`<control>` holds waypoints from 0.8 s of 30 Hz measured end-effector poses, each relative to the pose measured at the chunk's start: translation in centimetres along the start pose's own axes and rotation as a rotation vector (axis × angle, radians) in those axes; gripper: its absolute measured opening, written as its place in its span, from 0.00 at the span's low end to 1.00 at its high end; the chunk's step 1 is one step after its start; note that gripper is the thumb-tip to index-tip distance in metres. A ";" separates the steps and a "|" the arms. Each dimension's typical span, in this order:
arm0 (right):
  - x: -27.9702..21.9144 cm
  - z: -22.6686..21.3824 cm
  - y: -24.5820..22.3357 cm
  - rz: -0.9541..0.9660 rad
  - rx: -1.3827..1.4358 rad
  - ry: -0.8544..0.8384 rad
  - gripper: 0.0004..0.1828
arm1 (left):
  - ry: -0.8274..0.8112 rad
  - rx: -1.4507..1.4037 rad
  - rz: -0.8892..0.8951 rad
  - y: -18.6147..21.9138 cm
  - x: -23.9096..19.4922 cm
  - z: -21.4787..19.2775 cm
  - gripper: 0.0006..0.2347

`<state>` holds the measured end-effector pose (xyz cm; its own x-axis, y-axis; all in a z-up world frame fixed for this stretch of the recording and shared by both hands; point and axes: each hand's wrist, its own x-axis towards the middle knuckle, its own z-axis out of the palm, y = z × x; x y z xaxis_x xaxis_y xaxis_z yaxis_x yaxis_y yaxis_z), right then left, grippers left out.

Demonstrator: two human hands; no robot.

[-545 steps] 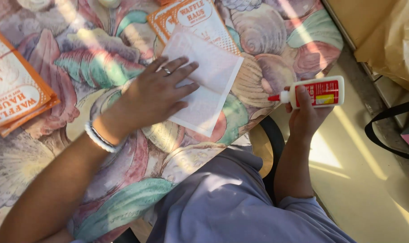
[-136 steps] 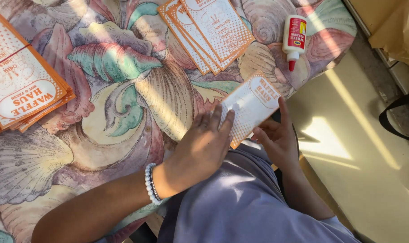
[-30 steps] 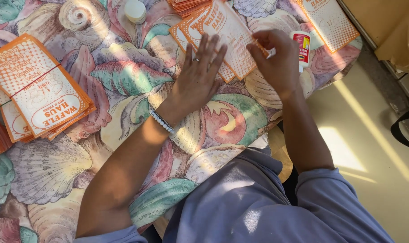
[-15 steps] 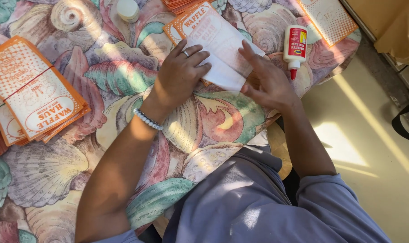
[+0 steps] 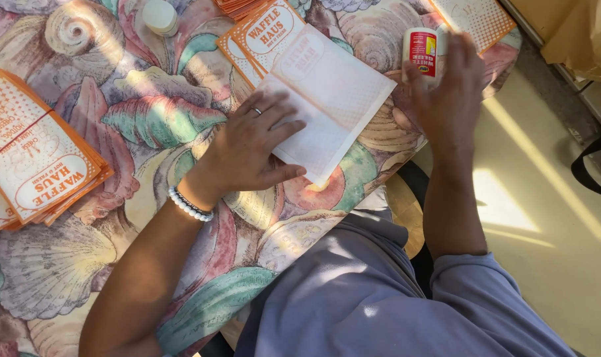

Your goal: Applying glue to the edges of paper bags and folding them to seal the bottoms.

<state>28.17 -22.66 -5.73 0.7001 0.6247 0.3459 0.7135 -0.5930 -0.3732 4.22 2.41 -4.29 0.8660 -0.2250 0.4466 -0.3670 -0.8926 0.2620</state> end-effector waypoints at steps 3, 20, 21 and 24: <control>1.2 -0.2 2.7 0.213 -0.065 -0.022 0.38 | -0.037 0.033 -0.071 0.7 0.8 1.5 0.24; 0.9 -2.8 1.6 0.439 0.824 -0.023 0.10 | -0.350 0.137 -0.201 -0.1 0.8 5.4 0.29; 0.5 -1.9 2.9 0.362 1.120 0.060 0.13 | -0.306 0.128 -0.130 -0.1 0.9 5.2 0.26; -1.4 -1.7 2.2 0.285 1.301 0.261 0.22 | -0.238 0.078 -0.016 0.1 0.9 5.4 0.21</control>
<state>28.83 -25.76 -5.55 0.9065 0.3615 0.2182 0.1031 0.3115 -0.9446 6.78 0.05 -8.45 0.9306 -0.2879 0.2262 -0.3330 -0.9223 0.1963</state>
